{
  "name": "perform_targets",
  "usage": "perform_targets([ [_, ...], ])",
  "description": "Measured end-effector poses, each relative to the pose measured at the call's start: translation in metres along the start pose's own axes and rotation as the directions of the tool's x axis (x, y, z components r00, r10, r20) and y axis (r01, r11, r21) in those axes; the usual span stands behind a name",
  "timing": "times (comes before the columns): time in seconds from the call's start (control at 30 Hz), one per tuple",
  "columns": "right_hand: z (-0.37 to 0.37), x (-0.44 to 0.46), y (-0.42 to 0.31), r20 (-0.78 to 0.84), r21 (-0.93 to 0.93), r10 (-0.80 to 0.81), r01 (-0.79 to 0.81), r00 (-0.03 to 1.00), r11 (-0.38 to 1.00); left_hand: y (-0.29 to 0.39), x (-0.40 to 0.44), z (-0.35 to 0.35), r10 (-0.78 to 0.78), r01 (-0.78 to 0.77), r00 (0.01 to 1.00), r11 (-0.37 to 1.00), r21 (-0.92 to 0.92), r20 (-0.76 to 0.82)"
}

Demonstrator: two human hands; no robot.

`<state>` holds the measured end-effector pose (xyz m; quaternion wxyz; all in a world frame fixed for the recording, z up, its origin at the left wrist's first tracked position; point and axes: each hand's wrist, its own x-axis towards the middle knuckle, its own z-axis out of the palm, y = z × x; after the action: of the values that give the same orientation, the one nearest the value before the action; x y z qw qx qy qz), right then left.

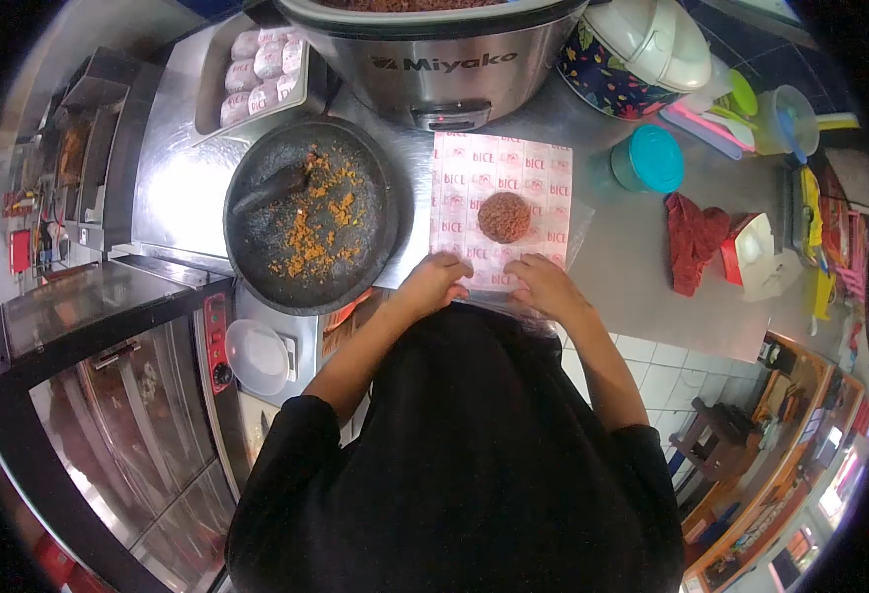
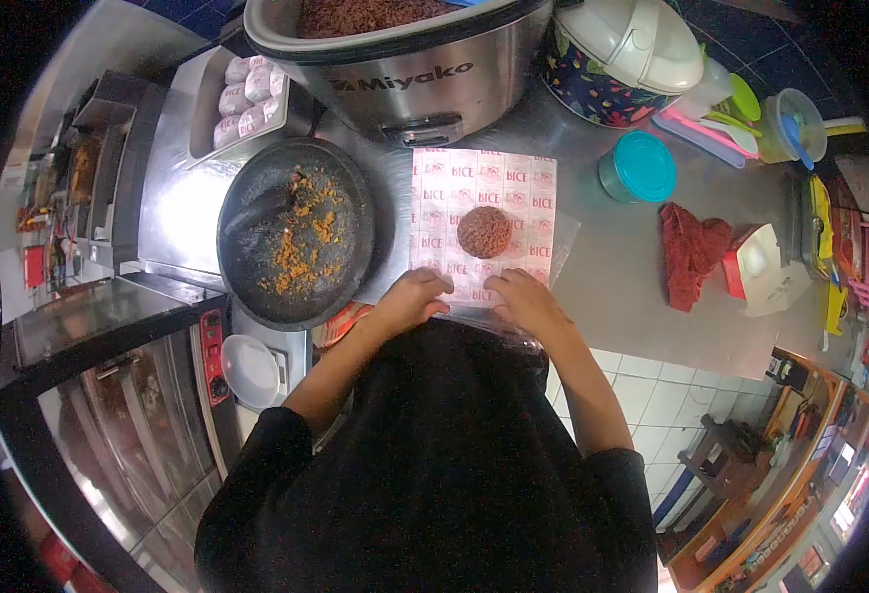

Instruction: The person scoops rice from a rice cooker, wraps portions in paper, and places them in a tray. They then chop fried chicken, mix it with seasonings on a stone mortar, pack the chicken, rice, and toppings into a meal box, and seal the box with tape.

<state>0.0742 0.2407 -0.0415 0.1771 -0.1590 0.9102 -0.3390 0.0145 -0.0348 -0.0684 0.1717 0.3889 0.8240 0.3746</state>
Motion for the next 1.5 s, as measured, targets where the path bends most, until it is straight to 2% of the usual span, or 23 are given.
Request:
perform_targets([
  [0.23, -0.001, 0.001, 0.006, 0.006, 0.017, -0.039, 0.039, 0.999, 0.999, -0.006, 0.002, -0.001, -0.012, 0.015, 0.998, 0.999, -0.051, 0.057],
  [0.33, 0.0, 0.0, 0.001, 0.051, -0.038, -0.009, 0.011, 0.999, 0.999, -0.006, 0.003, -0.001, 0.08, -0.079, 0.995, 0.996, -0.034, 0.054],
  [0.4, 0.004, -0.001, -0.001, 0.002, -0.182, -0.117, 0.116, 0.993, 0.977, -0.002, 0.001, 0.0, 0.075, -0.075, 0.996, 0.997, -0.001, 0.04],
  [0.43, 0.005, -0.002, -0.003, 0.002, -0.183, -0.117, 0.115, 0.993, 0.976, 0.0, 0.0, 0.001, 0.067, -0.068, 0.997, 0.997, 0.031, 0.025],
  [0.53, 0.0, -0.003, -0.02, -0.091, -0.205, -0.058, 0.038, 0.994, 0.978, 0.008, 0.004, -0.001, 0.023, -0.021, 0.999, 0.998, 0.059, -0.034],
  [0.6, -0.009, -0.004, -0.031, -0.356, -0.246, -0.103, 0.013, 0.929, 0.969, 0.018, 0.008, -0.009, -0.033, 0.038, 0.996, 0.997, 0.068, -0.081],
  [0.63, -0.007, -0.006, -0.028, -0.356, -0.246, -0.101, 0.011, 0.929, 0.969, 0.024, 0.01, -0.015, -0.09, 0.1, 0.988, 0.992, 0.074, -0.123],
  [0.7, -0.004, -0.006, -0.023, -0.38, -0.261, -0.029, -0.077, 0.924, 0.962, 0.031, 0.015, -0.022, -0.094, 0.113, 0.984, 0.987, 0.117, -0.152],
  [0.77, -0.009, -0.005, -0.021, -0.377, -0.229, -0.012, -0.081, 0.926, 0.97, 0.029, 0.019, -0.024, -0.099, 0.129, 0.978, 0.979, 0.16, -0.186],
  [0.87, -0.013, -0.005, -0.015, -0.349, -0.215, 0.035, -0.116, 0.937, 0.97, 0.027, 0.022, -0.026, -0.051, 0.098, 0.982, 0.962, 0.257, -0.182],
  [0.93, -0.013, -0.006, -0.005, -0.329, -0.236, 0.063, -0.147, 0.942, 0.961, 0.038, 0.025, -0.038, 0.061, -0.013, 0.989, 0.941, 0.338, -0.133],
  [1.07, -0.016, -0.022, 0.019, -0.363, -0.09, 0.103, -0.145, 0.926, 0.985, 0.01, 0.007, -0.023, 0.057, -0.01, 0.993, 0.908, 0.418, -0.101],
  [1.13, -0.016, -0.027, 0.024, -0.383, -0.066, 0.084, -0.118, 0.92, 0.991, 0.0, -0.001, -0.014, -0.067, 0.116, 0.972, 0.971, 0.211, -0.226],
  [1.17, -0.014, -0.028, 0.026, -0.443, 0.188, 0.227, -0.157, 0.868, 0.97, -0.007, 0.0, -0.012, -0.069, 0.097, 0.955, 0.992, 0.082, -0.29],
  [1.2, -0.019, -0.025, 0.024, -0.459, 0.433, 0.375, -0.166, 0.806, 0.886, -0.002, 0.005, -0.014, -0.061, 0.09, 0.953, 0.992, 0.086, -0.297],
  [1.23, -0.025, -0.02, 0.024, -0.466, 0.427, 0.369, -0.161, 0.804, 0.89, 0.003, 0.01, -0.015, -0.353, 0.303, 0.889, 0.931, -0.204, -0.29],
  [1.27, -0.031, -0.014, 0.026, -0.439, 0.451, 0.479, -0.275, 0.76, 0.849, 0.008, 0.016, -0.016, -0.61, 0.473, 0.768, 0.745, -0.47, -0.194],
  [1.3, -0.037, -0.009, 0.025, -0.406, 0.474, 0.584, -0.385, 0.702, 0.792, -0.011, 0.02, 0.0, -0.615, 0.368, 0.733, 0.718, -0.591, -0.291],
  [1.33, -0.034, -0.002, 0.034, -0.408, 0.474, 0.584, -0.384, 0.702, 0.793, -0.009, 0.029, -0.004, -0.614, 0.367, 0.733, 0.719, -0.59, -0.292],
  [1.4, -0.023, 0.015, 0.053, -0.431, 0.583, 0.676, -0.387, 0.598, 0.714, -0.007, 0.046, -0.011, -0.751, 0.43, 0.638, 0.53, -0.731, -0.169],
  [1.43, -0.026, 0.019, 0.049, -0.432, 0.581, 0.669, -0.381, 0.605, 0.719, -0.015, 0.053, 0.001, -0.745, 0.353, 0.612, 0.558, -0.751, -0.265],
  [1.47, -0.028, 0.023, 0.045, -0.429, 0.6, 0.688, -0.385, 0.585, 0.701, -0.025, 0.054, 0.008, -0.744, 0.347, 0.608, 0.562, -0.751, -0.276],
  [1.5, -0.03, 0.025, 0.042, -0.424, 0.619, 0.708, -0.389, 0.565, 0.682, -0.025, 0.058, 0.007, -0.77, 0.437, 0.559, 0.589, -0.68, -0.307],
])
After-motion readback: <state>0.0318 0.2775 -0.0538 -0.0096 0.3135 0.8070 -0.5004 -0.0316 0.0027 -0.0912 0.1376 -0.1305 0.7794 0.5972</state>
